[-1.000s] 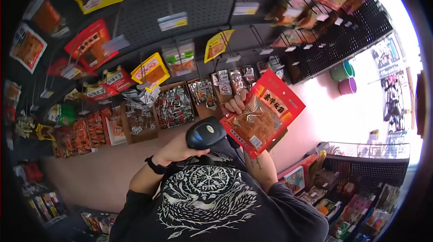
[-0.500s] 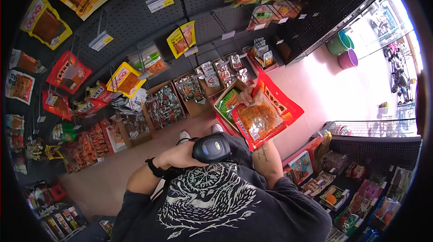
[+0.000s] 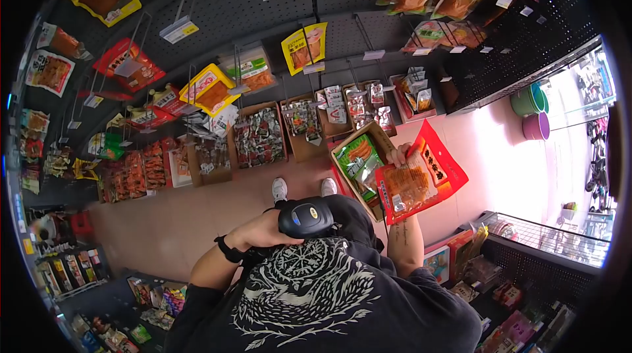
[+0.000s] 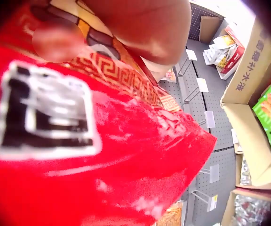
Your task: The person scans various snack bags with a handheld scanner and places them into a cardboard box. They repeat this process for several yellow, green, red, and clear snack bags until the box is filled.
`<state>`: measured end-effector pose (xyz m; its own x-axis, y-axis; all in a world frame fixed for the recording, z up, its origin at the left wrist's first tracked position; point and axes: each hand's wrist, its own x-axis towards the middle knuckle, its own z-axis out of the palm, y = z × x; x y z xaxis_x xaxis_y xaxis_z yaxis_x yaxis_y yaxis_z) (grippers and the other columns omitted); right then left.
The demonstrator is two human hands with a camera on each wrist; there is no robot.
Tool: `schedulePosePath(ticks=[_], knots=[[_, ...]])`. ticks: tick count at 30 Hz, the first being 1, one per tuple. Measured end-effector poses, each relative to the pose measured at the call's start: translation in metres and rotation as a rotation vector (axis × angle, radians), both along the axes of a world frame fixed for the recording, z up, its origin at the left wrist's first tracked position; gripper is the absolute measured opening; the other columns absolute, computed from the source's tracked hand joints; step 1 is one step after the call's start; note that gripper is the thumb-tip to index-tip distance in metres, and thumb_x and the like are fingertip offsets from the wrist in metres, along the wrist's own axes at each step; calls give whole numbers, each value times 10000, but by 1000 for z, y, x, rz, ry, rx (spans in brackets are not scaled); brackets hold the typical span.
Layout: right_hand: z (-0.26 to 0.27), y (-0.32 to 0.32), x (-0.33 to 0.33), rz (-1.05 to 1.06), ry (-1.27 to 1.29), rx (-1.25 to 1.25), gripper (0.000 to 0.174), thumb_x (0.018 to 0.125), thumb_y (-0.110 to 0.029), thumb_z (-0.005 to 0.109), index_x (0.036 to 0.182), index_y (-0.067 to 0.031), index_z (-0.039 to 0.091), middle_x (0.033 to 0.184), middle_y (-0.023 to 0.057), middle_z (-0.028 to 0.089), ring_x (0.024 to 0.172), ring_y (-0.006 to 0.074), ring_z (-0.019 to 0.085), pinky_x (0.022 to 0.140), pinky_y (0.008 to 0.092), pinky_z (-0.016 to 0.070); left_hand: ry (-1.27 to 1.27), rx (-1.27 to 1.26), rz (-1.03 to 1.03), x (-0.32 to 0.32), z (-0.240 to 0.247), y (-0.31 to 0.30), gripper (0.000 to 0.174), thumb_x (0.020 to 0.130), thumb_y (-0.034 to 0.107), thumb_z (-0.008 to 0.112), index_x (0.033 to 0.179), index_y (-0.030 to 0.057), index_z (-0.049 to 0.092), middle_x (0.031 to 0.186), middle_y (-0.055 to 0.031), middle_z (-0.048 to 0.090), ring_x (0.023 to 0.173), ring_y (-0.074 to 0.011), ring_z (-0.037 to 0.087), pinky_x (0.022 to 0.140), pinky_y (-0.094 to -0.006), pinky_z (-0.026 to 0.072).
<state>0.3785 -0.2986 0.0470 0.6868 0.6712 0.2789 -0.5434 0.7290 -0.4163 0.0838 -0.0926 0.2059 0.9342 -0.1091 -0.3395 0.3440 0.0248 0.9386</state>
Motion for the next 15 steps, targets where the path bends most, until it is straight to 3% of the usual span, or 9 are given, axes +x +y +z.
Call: schedulePosePath(ticks=[2, 4, 8, 11, 12, 14, 15], knots=[[4, 12, -7, -34, 20, -67, 287, 977, -275, 420, 1042, -13, 518, 689, -11, 407, 627, 102, 404, 653, 247, 314, -42, 17, 23, -6, 0, 2, 583, 771, 75, 753, 1279, 21, 473, 1095, -46, 617, 967, -120, 558, 862, -294, 460], [1, 21, -6, -64, 51, -107, 292, 979, -298, 424, 987, -21, 516, 675, -13, 417, 613, 100, 412, 645, 250, 314, 210, -160, 15, -9, 2, 7, 575, 789, 49, 730, 1292, 19, 455, 1056, -35, 605, 903, -87, 552, 774, -263, 478], [-5, 37, -4, 33, 154, -22, 303, 971, -322, 441, 932, -29, 510, 657, -14, 435, 605, 105, 423, 648, 253, 318, 177, -290, 71, -8, 6, 12, 524, 820, 46, 698, 1285, 23, 458, 940, -28, 593, 777, -64, 537, 660, -240, 469], [-8, 44, 1, 109, 83, 27, 308, 973, -324, 435, 918, -30, 511, 659, -13, 444, 614, 104, 433, 647, 254, 319, 260, -407, 26, 0, 2, 25, 383, 840, 72, 678, 1182, 15, 515, 841, -23, 574, 678, -75, 515, 610, -242, 450], [-11, 46, 3, 135, 60, 42, 310, 974, -324, 434, 914, -30, 511, 660, -13, 446, 617, 104, 437, 647, 254, 319, 284, -447, 17, 5, 0, 29, 256, 860, 96, 651, 1079, 14, 547, 784, -4, 552, 653, -71, 504, 593, -236, 436], [-17, 47, 2, 157, 50, 81, 320, 965, -337, 446, 1023, -30, 515, 691, -17, 404, 630, 104, 392, 650, 240, 311, 307, -504, -35, 17, -8, 35, 121, 879, 131, 622, 889, 17, 583, 720, 14, 533, 625, -70, 497, 576, -229, 422], [-13, 50, 0, 170, 46, 100, 341, 961, -344, 452, 1078, -30, 517, 706, -19, 383, 636, 105, 370, 652, 233, 307, 309, -502, -39, 23, -9, 36, 121, 879, 131, 622, 889, 17, 583, 720, 14, 533, 625, -70, 497, 576, -229, 422]])
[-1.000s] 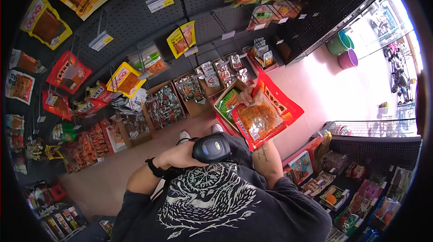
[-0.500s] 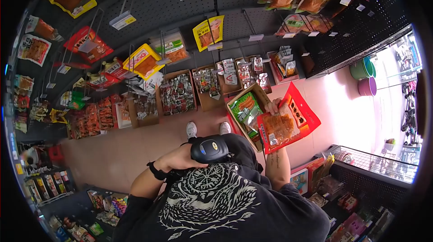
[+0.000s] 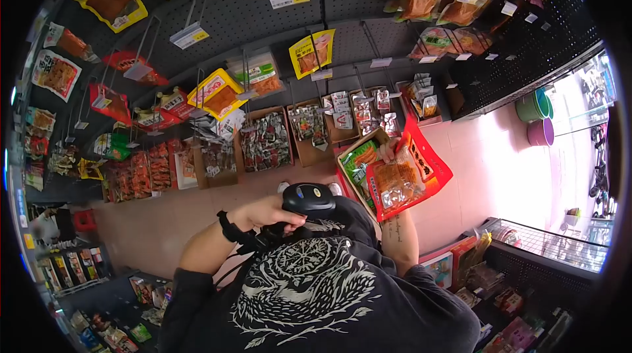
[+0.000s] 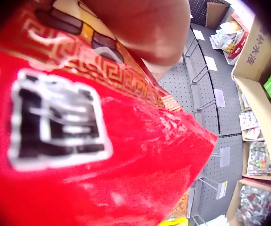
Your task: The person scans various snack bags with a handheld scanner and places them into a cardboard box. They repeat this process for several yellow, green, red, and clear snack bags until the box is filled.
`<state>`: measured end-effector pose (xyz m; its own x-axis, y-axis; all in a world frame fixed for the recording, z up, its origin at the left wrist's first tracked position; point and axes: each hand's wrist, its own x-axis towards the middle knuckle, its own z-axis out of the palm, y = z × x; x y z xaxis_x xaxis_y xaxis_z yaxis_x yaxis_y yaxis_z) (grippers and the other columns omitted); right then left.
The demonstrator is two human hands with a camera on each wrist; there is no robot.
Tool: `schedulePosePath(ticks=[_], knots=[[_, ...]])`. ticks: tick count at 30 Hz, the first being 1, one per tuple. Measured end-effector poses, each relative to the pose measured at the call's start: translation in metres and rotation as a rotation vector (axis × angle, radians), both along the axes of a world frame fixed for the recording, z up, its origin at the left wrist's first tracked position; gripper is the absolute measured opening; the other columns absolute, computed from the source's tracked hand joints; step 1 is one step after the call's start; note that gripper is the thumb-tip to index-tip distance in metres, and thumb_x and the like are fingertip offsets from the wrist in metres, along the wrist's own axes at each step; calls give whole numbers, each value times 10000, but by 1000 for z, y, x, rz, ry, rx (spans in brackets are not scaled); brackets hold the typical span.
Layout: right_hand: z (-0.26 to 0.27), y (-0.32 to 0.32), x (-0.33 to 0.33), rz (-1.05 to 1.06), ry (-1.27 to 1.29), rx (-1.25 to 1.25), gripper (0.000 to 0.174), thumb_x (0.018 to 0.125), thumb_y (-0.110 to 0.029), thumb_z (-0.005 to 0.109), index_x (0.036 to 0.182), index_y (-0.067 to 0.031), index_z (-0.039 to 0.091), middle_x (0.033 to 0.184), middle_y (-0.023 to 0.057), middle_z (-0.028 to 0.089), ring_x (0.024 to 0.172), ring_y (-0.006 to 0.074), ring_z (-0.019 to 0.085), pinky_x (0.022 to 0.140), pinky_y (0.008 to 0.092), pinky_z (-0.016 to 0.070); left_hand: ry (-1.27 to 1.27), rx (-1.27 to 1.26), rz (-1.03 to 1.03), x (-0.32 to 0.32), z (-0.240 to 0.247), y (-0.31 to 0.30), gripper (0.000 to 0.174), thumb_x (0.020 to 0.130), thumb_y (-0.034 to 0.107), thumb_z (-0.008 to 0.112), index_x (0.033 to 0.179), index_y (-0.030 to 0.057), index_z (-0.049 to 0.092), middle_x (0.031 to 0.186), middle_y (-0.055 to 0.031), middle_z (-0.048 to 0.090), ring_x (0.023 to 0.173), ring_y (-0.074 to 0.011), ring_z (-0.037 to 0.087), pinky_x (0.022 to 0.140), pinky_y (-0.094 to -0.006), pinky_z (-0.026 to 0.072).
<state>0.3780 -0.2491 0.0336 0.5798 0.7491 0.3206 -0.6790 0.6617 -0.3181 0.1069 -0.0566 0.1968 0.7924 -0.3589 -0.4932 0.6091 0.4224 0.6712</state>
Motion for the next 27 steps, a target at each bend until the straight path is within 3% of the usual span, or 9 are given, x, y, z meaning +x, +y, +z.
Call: schedulePosePath(ticks=[1, 3, 6, 10, 12, 22, 24, 27], knots=[[4, 0, -5, -5, 1, 2, 341, 961, -344, 452, 1078, -30, 517, 706, -19, 383, 636, 105, 370, 652, 233, 307, 1, 59, -36, 7, -1, 0, 124, 880, 136, 621, 867, 19, 584, 713, 13, 533, 619, -70, 496, 576, -230, 422], [10, -3, -16, -65, 238, -43, 338, 969, -344, 434, 1109, -49, 522, 707, -25, 382, 642, 98, 372, 653, 223, 307, -62, 141, -103, 26, 0, -2, 146, 880, 158, 629, 835, 23, 597, 709, 8, 549, 610, -70, 500, 575, -236, 420], [9, -7, -12, -132, 87, -42, 336, 981, -335, 406, 1139, -64, 527, 714, -30, 380, 665, 92, 372, 670, 222, 309, -11, 223, -214, 44, -17, -8, 162, 874, 180, 642, 869, 22, 612, 708, 4, 570, 620, -70, 513, 570, -239, 419], [16, -17, -12, -188, 84, -56, 350, 987, -328, 393, 1166, -57, 523, 728, -34, 384, 676, 87, 371, 669, 218, 309, -47, 238, -198, 60, -11, -19, 187, 868, 214, 651, 865, 28, 645, 697, 1, 597, 614, -70, 525, 559, -236, 420], [20, -22, -12, -262, 142, -133, 360, 971, -331, 434, 1121, -24, 550, 684, -17, 414, 601, 90, 392, 618, 239, 305, -39, 261, -216, 63, -17, -22, 187, 867, 216, 652, 861, 29, 650, 701, 0, 602, 610, -70, 526, 561, -235, 420], [-9, -35, -1, -290, 275, -152, 328, 976, -311, 441, 1012, -3, 547, 653, -12, 411, 588, 96, 385, 597, 240, 311, 57, 258, -266, 76, -18, -29, 188, 862, 217, 658, 843, 30, 658, 686, 2, 597, 605, -71, 532, 568, -235, 417], [-14, -37, 7, -146, 56, -23, 347, 974, -324, 412, 1152, -55, 538, 733, -23, 394, 662, 97, 377, 637, 199, 313, 47, 245, -255, 79, -13, -31, 183, 865, 212, 655, 842, 30, 653, 682, 2, 589, 604, -73, 531, 564, -237, 418], [-8, -40, 1, -223, 115, -102, 346, 970, -333, 419, 1137, -55, 537, 727, -25, 386, 662, 97, 379, 631, 203, 317, 6, 253, -296, 81, -12, -32, 172, 867, 199, 651, 855, 28, 641, 678, 2, 577, 602, -75, 529, 557, -239, 420]])
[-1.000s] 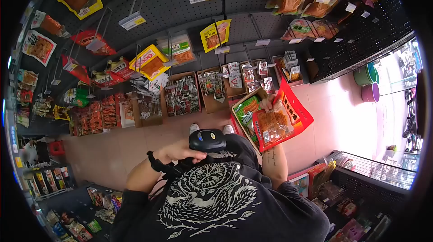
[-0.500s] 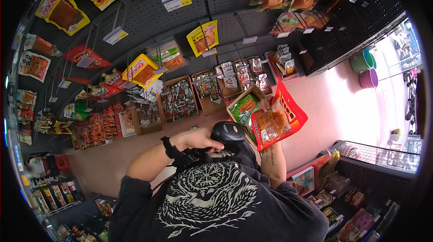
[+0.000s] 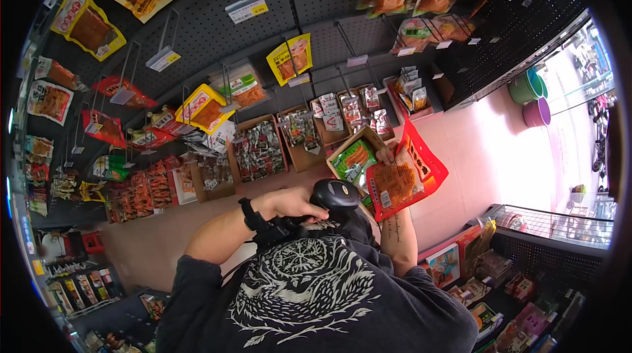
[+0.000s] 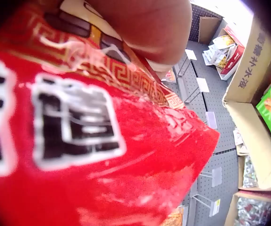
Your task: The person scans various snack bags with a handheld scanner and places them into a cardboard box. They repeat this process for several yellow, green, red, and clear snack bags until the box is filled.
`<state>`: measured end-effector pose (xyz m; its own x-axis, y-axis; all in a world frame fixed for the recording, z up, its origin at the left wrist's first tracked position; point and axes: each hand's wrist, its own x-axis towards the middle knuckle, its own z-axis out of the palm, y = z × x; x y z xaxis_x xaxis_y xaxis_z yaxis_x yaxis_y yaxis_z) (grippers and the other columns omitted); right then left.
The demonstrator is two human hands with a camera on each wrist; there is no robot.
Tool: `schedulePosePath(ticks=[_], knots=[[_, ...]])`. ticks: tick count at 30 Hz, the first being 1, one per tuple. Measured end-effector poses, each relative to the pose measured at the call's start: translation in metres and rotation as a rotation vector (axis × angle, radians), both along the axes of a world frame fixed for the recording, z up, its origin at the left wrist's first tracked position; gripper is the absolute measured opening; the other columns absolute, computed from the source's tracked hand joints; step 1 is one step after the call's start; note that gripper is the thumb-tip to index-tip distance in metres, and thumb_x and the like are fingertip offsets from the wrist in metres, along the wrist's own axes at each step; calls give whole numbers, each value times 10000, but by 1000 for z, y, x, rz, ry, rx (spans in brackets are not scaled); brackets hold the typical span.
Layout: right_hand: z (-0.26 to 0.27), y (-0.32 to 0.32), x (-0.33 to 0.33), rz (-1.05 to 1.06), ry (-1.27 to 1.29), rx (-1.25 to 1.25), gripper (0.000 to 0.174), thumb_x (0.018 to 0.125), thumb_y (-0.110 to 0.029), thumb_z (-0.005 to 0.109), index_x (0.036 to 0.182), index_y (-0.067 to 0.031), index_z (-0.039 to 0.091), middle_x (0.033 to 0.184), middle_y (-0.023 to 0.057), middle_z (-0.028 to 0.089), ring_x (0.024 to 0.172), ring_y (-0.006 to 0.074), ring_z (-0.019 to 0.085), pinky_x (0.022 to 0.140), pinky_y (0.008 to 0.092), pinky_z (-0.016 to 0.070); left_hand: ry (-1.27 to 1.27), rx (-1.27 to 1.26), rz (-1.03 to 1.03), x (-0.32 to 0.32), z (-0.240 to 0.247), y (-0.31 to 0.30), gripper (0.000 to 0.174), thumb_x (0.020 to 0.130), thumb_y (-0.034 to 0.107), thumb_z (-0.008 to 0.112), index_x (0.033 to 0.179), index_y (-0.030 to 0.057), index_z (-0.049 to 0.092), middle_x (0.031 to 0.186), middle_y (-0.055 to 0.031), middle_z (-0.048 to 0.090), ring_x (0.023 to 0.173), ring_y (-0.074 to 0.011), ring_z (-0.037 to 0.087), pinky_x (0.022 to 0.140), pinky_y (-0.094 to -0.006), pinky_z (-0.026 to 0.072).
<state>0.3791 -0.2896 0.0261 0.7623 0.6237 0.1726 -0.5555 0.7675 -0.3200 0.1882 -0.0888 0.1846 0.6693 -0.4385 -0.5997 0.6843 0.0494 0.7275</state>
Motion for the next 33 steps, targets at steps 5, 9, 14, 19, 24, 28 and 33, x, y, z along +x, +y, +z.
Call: schedulePosePath(ticks=[5, 9, 14, 19, 24, 28, 33], knots=[[4, 1, 4, 21, -76, 5, 353, 966, -331, 426, 1141, -44, 536, 732, -25, 396, 658, 97, 379, 636, 203, 315, -88, -47, 42, -3, -5, -5, 169, 858, 160, 659, 934, 14, 622, 693, -5, 576, 585, -76, 527, 535, -237, 423], [-2, 1, 6, 46, -69, 59, 309, 967, -288, 425, 1010, 0, 530, 696, -6, 423, 626, 101, 402, 628, 233, 314, -72, -51, 60, -1, 20, -6, 187, 862, 117, 641, 1014, 16, 600, 659, -1, 563, 572, -73, 514, 550, -237, 418], [10, 0, -15, -84, 110, -47, 330, 973, -291, 403, 1067, -2, 531, 714, -20, 421, 655, 91, 411, 661, 222, 304, -103, -41, 45, -3, 15, -6, 190, 871, 127, 634, 1016, 8, 606, 614, 7, 557, 578, -69, 507, 583, -243, 411], [-5, -7, -9, -60, -43, -43, 353, 982, -292, 380, 1139, -9, 520, 738, -25, 440, 674, 83, 407, 657, 224, 305, -89, 102, 64, -11, -8, -3, 152, 829, 104, 662, 948, 13, 635, 721, -27, 629, 559, -77, 536, 528, -236, 439], [6, -37, 14, -245, -187, -1077, 292, 1007, -231, 384, 994, -33, 598, 976, 80, 540, 833, 138, 474, 704, 266, 401, -105, 238, 345, -46, -28, 16, 112, 834, 121, 661, 840, 10, 643, 694, -24, 624, 558, -73, 538, 525, -231, 437], [-77, -35, 31, -235, -858, -1832, 388, 961, -383, 402, 987, -70, 629, 790, 219, 624, 707, 384, 604, 622, 483, 470, 19, 247, 625, -99, -13, 38, 135, 832, 139, 658, 803, 11, 622, 683, -24, 610, 535, -74, 532, 504, -235, 426], [-92, 15, 18, -332, -1372, -1846, 401, 816, -260, 631, 1131, -21, 567, 1055, 242, 588, 958, 400, 587, 805, 453, 490, -60, 180, 948, -168, -29, 50, 104, 869, 134, 612, 840, 34, 605, 715, -10, 584, 573, -76, 523, 545, -235, 417]])
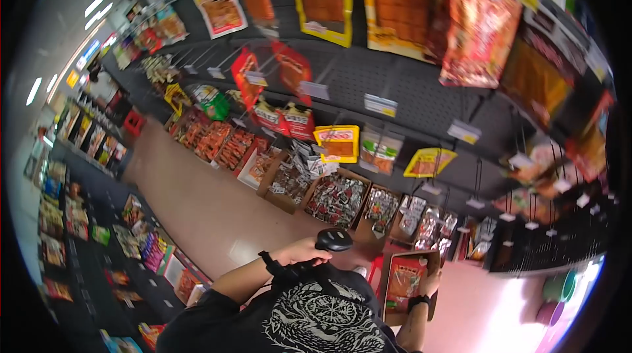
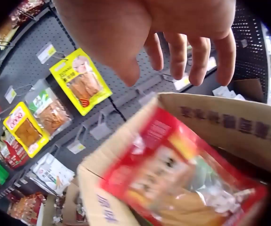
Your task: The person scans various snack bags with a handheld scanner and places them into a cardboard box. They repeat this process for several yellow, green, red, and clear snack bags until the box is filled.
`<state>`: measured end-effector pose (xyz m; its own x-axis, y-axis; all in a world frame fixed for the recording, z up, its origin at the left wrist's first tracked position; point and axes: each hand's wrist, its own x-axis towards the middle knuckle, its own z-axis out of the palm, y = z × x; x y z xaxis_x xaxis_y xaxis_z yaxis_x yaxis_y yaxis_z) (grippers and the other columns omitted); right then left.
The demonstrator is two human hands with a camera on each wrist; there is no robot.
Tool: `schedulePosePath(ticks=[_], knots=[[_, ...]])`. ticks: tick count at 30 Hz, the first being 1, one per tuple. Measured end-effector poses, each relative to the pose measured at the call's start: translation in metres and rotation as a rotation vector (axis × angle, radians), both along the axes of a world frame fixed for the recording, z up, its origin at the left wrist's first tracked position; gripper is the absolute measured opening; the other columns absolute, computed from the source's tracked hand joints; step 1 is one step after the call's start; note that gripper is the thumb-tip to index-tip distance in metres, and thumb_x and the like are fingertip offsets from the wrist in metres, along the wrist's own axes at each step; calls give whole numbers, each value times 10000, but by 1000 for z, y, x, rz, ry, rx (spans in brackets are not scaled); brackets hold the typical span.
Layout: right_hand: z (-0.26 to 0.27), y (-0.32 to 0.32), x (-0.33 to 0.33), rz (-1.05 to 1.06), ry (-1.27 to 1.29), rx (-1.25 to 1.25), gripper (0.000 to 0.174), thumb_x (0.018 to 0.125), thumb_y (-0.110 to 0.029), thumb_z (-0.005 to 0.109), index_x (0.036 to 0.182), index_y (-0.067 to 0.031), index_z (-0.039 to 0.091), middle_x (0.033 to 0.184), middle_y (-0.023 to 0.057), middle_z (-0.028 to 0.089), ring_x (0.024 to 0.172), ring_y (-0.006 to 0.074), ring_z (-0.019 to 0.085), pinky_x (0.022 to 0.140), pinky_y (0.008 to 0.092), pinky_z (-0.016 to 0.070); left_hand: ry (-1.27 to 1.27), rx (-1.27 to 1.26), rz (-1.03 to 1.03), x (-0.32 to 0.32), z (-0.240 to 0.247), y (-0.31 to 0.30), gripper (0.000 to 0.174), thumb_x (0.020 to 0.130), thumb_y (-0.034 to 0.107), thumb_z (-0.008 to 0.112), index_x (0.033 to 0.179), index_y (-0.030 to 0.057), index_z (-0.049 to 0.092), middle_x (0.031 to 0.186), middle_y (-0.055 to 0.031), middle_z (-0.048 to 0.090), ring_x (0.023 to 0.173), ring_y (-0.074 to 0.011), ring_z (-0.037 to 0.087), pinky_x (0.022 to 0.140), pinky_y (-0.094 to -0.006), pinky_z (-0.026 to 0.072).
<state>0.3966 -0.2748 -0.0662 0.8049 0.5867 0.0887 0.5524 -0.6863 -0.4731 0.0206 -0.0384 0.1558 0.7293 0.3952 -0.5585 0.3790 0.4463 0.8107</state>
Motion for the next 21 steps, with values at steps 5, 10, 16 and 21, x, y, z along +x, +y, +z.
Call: schedulePosePath(ticks=[5, 10, 16, 21], knots=[[110, 175, -84, 317, 452, 161, 288, 815, -231, 656, 991, -4, 647, 936, 172, 670, 846, 305, 653, 755, 365, 502, -132, 8, 179, -58, -6, 30, 93, 870, 125, 602, 888, 35, 591, 741, -20, 581, 581, -81, 520, 563, -235, 418], [211, 370, -182, 668, 528, 385, 509, 795, -241, 686, 1206, 22, 546, 1054, 161, 653, 982, 271, 634, 825, 335, 498, -131, 60, 346, -105, -15, 74, 84, 856, 95, 606, 887, 21, 578, 695, -19, 565, 600, -92, 523, 565, -242, 417], [240, 581, -238, 599, 181, 613, 828, 717, -323, 777, 1346, 35, 375, 1302, 229, 507, 1215, 317, 499, 984, 377, 415, -211, 156, 260, -170, -12, 140, 106, 842, 110, 653, 873, 14, 620, 682, -6, 583, 586, -77, 526, 570, -233, 426], [219, 639, -254, 557, 766, 791, 407, 816, -196, 706, 1135, 19, 570, 962, 103, 680, 843, 195, 650, 732, 291, 503, -232, 89, 378, -229, -19, 176, 131, 826, 112, 668, 883, 1, 628, 710, -24, 608, 593, -84, 543, 563, -235, 433]])
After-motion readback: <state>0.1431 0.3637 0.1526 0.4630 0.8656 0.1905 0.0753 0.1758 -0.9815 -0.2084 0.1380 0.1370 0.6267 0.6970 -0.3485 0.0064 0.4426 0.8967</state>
